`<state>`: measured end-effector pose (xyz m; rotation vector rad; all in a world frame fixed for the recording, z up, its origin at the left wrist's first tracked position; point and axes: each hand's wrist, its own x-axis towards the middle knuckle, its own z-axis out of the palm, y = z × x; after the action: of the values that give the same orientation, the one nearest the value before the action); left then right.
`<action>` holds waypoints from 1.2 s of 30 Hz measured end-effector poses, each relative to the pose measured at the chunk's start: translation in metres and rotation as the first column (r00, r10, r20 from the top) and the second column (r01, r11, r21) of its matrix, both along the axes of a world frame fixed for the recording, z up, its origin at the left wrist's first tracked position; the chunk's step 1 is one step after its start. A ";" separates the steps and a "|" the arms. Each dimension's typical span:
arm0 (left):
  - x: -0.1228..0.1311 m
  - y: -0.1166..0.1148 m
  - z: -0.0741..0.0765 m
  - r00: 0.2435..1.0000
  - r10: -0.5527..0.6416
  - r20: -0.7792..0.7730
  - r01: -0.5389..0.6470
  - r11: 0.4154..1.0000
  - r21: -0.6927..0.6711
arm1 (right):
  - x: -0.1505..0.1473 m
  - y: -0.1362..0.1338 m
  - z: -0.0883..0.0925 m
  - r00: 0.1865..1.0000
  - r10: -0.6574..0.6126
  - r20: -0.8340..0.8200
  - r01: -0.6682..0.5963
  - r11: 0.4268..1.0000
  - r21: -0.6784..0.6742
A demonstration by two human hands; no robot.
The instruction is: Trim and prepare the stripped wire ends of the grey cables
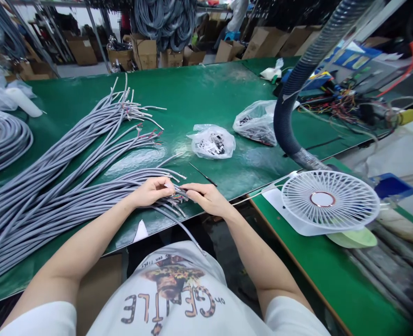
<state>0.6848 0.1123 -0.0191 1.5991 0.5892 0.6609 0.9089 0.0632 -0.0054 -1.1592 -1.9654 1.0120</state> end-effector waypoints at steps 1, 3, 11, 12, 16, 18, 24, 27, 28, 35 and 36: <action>0.000 0.000 0.000 1.000 -0.008 0.000 0.008 1.000 0.008 | 0.000 0.000 0.000 1.000 0.020 0.007 -0.020 1.000 -0.013; 0.000 0.000 0.000 1.000 -0.018 -0.003 0.018 1.000 0.023 | 0.000 0.000 0.000 0.998 0.058 0.019 -0.057 0.998 -0.025; -0.001 0.000 0.000 0.999 -0.026 -0.019 0.027 0.999 0.045 | -0.002 0.006 0.012 0.977 0.152 0.149 -0.148 0.988 -0.034; -0.001 0.000 0.000 0.999 -0.027 -0.018 0.028 0.999 0.046 | -0.003 0.006 0.014 0.974 0.161 0.159 -0.157 0.987 -0.035; -0.001 0.000 0.001 0.999 -0.036 -0.023 0.038 0.997 0.069 | -0.005 0.009 0.019 0.965 0.204 0.166 -0.200 0.979 -0.044; -0.001 0.000 0.001 0.999 -0.043 -0.028 0.045 0.996 0.083 | -0.005 0.010 0.020 0.956 0.237 0.171 -0.231 0.972 -0.050; 0.000 -0.001 0.001 0.998 -0.059 -0.014 0.059 0.997 0.039 | -0.008 0.013 0.018 0.939 0.291 0.185 -0.289 0.957 -0.037; 0.001 -0.002 0.000 0.997 -0.081 0.005 0.081 0.996 -0.043 | -0.010 0.014 0.018 0.932 0.301 0.203 -0.302 0.953 -0.026; 0.001 -0.002 0.000 0.996 -0.085 0.007 0.085 0.995 -0.060 | -0.011 0.014 0.017 0.929 0.307 0.206 -0.309 0.951 -0.023; 0.002 -0.003 -0.001 0.995 -0.097 0.025 0.100 0.988 -0.120 | -0.015 0.014 0.011 0.936 0.313 0.164 -0.320 0.947 0.016; 0.002 -0.002 -0.001 0.995 -0.102 0.024 0.104 0.986 -0.127 | -0.015 0.014 0.010 0.937 0.309 0.162 -0.316 0.949 0.017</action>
<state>0.6869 0.1099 -0.0197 1.4921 0.5224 0.5484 0.8935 0.0769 0.0047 -0.9446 -2.3400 1.0557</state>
